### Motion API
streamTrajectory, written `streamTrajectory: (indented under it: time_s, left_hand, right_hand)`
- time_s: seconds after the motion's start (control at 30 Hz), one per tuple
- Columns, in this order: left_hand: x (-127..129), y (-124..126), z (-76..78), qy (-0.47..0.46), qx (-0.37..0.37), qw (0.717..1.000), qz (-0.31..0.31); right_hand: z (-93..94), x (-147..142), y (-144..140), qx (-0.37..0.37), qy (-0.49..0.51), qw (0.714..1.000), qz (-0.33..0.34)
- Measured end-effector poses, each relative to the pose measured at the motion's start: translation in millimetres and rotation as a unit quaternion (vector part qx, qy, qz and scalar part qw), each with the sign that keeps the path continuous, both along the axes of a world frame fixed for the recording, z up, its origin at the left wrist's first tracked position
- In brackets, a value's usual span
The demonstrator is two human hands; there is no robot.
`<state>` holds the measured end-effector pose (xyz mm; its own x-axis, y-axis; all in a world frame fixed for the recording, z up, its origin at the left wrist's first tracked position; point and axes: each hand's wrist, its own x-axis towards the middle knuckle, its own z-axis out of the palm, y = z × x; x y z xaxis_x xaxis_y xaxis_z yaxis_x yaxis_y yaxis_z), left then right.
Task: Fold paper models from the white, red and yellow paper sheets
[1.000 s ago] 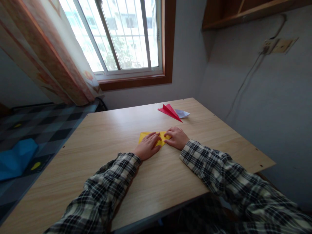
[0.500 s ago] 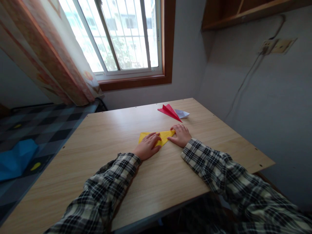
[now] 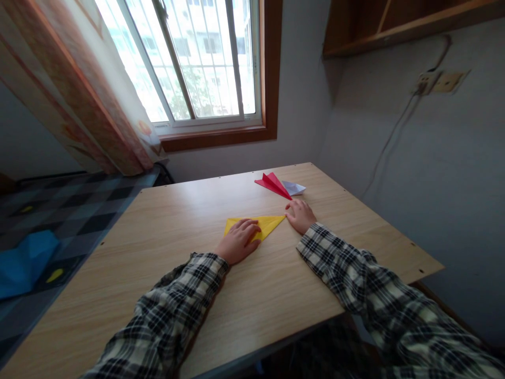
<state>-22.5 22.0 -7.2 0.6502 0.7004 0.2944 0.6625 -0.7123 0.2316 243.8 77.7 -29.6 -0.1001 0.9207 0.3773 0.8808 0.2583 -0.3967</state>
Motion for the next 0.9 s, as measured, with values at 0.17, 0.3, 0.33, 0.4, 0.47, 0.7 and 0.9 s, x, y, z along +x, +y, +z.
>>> streamTrajectory:
  time_s: [0.17, 0.3, 0.33, 0.4, 0.47, 0.7, 0.9]
  left_hand:
    - [1.4, -5.0, 6.6, 0.012, 0.036, 0.999, -0.003]
    - [-0.2, -4.2, 3.4, -0.008, 0.034, 0.999, 0.006]
    - [-0.5, -3.7, 2.4, -0.015, 0.03, 0.999, 0.009]
    - [-0.7, -3.3, 1.6, -0.028, 0.025, 0.999, 0.016]
    - [-0.5, -3.5, 2.2, -0.036, 0.021, 0.999, 0.018]
    - [0.7, -3.6, 5.9, -0.02, 0.028, 0.999, 0.033]
    - [3.7, -8.0, 13.6, -0.021, 0.096, 0.994, 0.056]
  right_hand:
    - [11.1, -0.4, -7.6, 0.069, 0.039, 0.98, 0.184]
    - [11.1, -7.9, -15.2, 0.065, 0.026, 0.955, 0.288]
    - [10.1, -9.3, -15.6, 0.058, 0.014, 0.953, 0.297]
    - [8.2, -10.7, -14.8, 0.049, -0.009, 0.95, 0.307]
    - [7.3, -10.9, -13.3, 0.056, -0.036, 0.947, 0.313]
    - [15.0, -20.7, -20.4, 0.17, -0.137, 0.93, 0.296]
    - [25.9, -27.3, -29.0, 0.235, -0.061, 0.938, 0.247]
